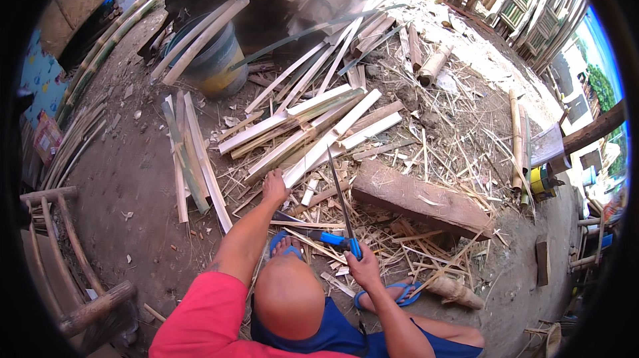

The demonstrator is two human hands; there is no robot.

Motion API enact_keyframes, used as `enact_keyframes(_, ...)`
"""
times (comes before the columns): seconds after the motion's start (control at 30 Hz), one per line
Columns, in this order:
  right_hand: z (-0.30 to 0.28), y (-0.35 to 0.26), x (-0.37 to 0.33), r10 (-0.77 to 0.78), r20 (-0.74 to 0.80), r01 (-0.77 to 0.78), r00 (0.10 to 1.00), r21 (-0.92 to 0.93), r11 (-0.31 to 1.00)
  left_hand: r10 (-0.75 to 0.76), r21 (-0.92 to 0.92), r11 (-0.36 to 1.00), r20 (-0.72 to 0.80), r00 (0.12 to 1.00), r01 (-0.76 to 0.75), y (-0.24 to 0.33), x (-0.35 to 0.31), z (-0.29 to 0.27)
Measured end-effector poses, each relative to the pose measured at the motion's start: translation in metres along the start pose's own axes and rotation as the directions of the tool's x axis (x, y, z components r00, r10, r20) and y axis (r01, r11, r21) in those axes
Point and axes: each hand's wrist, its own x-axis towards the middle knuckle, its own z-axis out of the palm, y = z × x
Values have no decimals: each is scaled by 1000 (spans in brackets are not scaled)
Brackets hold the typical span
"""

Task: The person sits on the ground and uses a knife to shave thin strips from a wooden plank. They repeatedly hold the plank in one hand and draw the knife along its surface, then place the shaved pieces on the ground.

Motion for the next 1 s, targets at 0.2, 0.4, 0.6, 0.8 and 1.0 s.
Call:
enact_keyframes(0.2,-16,-6,-12,-40,-62,43,997,48,998,-171,-314,934,30,985,171,4,-14,25)
enact_keyframes(0.4,-29,-9,-27,-37,-137,59,990,162,985,129,-738,368,-562,817,-566,75,-47,-99)
enact_keyframes(0.6,-56,-35,-73,-186,-252,216,950,96,972,342,-426,-110,-865,368,-898,227,-132,-279)
enact_keyframes(0.8,-99,-54,-140,-427,-332,445,841,-26,895,339,-483,-254,-856,391,-838,283,-252,-356)
enact_keyframes(1.0,-128,-94,-184,-566,-351,509,746,-247,825,372,-461,-414,-873,316,-785,333,-313,-329)
